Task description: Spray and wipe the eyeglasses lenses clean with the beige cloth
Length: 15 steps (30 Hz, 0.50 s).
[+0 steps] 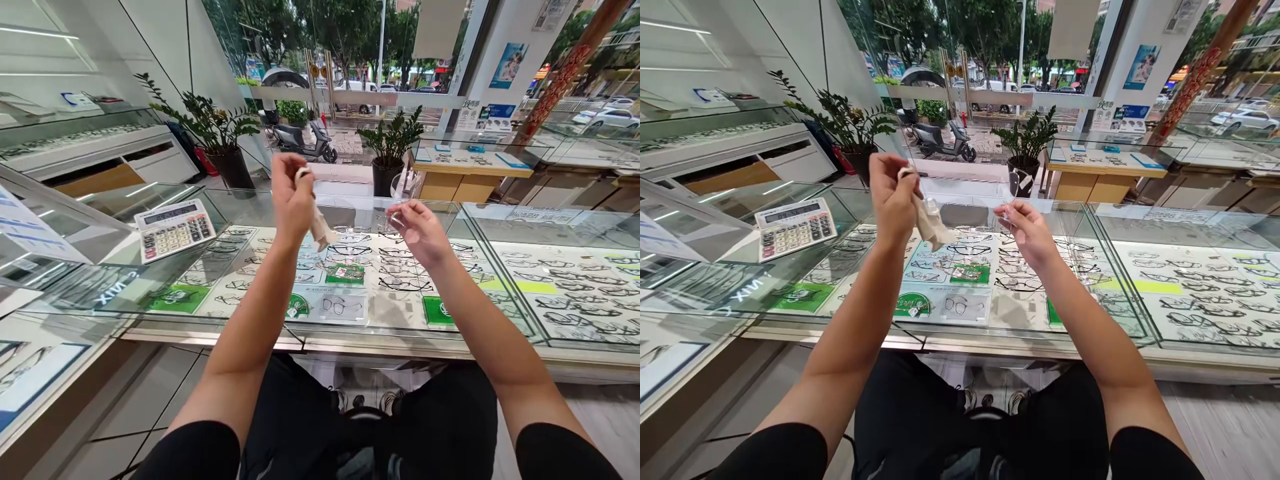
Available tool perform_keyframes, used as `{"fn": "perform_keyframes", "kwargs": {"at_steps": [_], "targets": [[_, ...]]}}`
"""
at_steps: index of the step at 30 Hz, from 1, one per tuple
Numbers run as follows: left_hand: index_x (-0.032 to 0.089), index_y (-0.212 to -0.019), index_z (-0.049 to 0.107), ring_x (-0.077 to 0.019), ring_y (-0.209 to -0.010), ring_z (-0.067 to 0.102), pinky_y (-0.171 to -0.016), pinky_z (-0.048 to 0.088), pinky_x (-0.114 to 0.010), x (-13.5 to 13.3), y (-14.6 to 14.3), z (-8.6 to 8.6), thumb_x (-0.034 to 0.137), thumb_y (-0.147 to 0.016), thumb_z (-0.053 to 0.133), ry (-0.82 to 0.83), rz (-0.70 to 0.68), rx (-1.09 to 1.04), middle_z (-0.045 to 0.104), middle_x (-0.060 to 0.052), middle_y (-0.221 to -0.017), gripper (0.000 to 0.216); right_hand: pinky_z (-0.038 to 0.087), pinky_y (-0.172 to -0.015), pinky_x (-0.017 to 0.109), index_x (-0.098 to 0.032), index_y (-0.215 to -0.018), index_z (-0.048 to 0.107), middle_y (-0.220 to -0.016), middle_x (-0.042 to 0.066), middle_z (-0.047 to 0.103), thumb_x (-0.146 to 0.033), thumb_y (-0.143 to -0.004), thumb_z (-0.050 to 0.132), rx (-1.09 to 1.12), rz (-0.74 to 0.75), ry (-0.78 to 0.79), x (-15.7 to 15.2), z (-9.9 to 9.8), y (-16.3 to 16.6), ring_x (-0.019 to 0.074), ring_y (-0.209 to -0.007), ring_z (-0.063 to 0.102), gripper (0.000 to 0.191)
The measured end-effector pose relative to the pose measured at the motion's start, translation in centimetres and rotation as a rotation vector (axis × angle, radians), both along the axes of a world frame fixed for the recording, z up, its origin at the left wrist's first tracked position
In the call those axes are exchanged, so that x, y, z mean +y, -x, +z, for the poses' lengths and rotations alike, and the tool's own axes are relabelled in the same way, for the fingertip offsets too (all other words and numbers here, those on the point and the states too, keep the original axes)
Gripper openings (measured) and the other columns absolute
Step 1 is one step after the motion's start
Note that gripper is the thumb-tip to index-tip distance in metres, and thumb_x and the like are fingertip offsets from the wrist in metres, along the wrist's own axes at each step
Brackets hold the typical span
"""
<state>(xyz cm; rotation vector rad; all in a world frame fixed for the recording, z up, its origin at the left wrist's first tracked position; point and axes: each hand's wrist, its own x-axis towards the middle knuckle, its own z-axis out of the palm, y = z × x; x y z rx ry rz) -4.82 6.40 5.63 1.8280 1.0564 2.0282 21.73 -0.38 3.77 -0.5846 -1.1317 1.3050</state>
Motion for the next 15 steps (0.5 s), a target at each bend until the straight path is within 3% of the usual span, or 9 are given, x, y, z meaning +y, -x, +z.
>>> {"fn": "perform_keyframes", "kwargs": {"at_steps": [3, 6, 8, 12, 15], "targets": [[0.025, -0.119, 0.052, -0.0201, -0.093, 0.070, -0.075, 0.059, -0.032, -1.0, -2.4, 3.0, 0.049, -0.110, 0.056, 0.109, -0.188, 0.066, 0.058, -0.005, -0.101, 0.025, 0.057, -0.108, 0.042, -0.027, -0.084, 0.072, -0.103, 0.000, 0.078, -0.042, -0.081, 0.094, -0.021, 0.073, -0.070, -1.2, 3.7, 0.3, 0.0213, -0.115, 0.073, 0.026], [0.023, -0.121, 0.055, -0.0201, -0.095, 0.073, -0.078, 0.061, -0.033, -1.9, -4.3, 6.3, 0.034, -0.112, 0.056, 0.144, -0.363, 0.072, 0.062, -0.004, -0.100, 0.014, 0.057, -0.106, 0.040, -0.023, -0.083, 0.072, -0.102, -0.003, 0.079, -0.036, -0.082, 0.093, -0.039, 0.087, -0.101, -2.7, 7.9, 1.0, 0.0222, -0.125, 0.072, 0.024], [0.019, -0.124, 0.058, -0.0192, -0.097, 0.075, -0.085, 0.062, -0.036, -2.4, -5.3, 7.9, 0.026, -0.116, 0.047, 0.129, -0.427, 0.072, 0.064, -0.004, -0.098, 0.016, 0.055, -0.103, 0.039, -0.020, -0.088, 0.075, -0.105, -0.005, 0.079, -0.039, -0.087, 0.085, -0.047, 0.051, -0.120, -3.6, 10.0, 1.6, 0.0241, -0.132, 0.070, 0.021], [0.017, -0.125, 0.064, -0.0205, -0.103, 0.078, -0.095, 0.062, -0.042, -3.0, -6.6, 8.9, 0.019, -0.117, 0.041, 0.061, -0.518, 0.028, 0.067, -0.002, -0.095, 0.025, 0.055, -0.093, 0.040, -0.021, -0.104, 0.079, -0.128, -0.005, 0.075, -0.058, -0.096, 0.065, -0.126, -0.066, -0.146, -4.5, 11.3, 2.8, 0.0314, -0.140, 0.066, 0.041], [0.016, -0.115, 0.071, -0.0247, -0.107, 0.079, -0.098, 0.062, -0.047, -3.0, -6.6, 8.7, 0.034, -0.114, 0.054, -0.022, -0.468, 0.069, 0.069, -0.002, -0.095, 0.024, 0.057, -0.095, 0.041, -0.023, -0.108, 0.080, -0.123, -0.005, 0.076, -0.059, -0.098, 0.064, -0.172, -0.065, -0.190, -4.0, 11.0, 3.3, 0.0313, -0.140, 0.066, 0.041]]}}
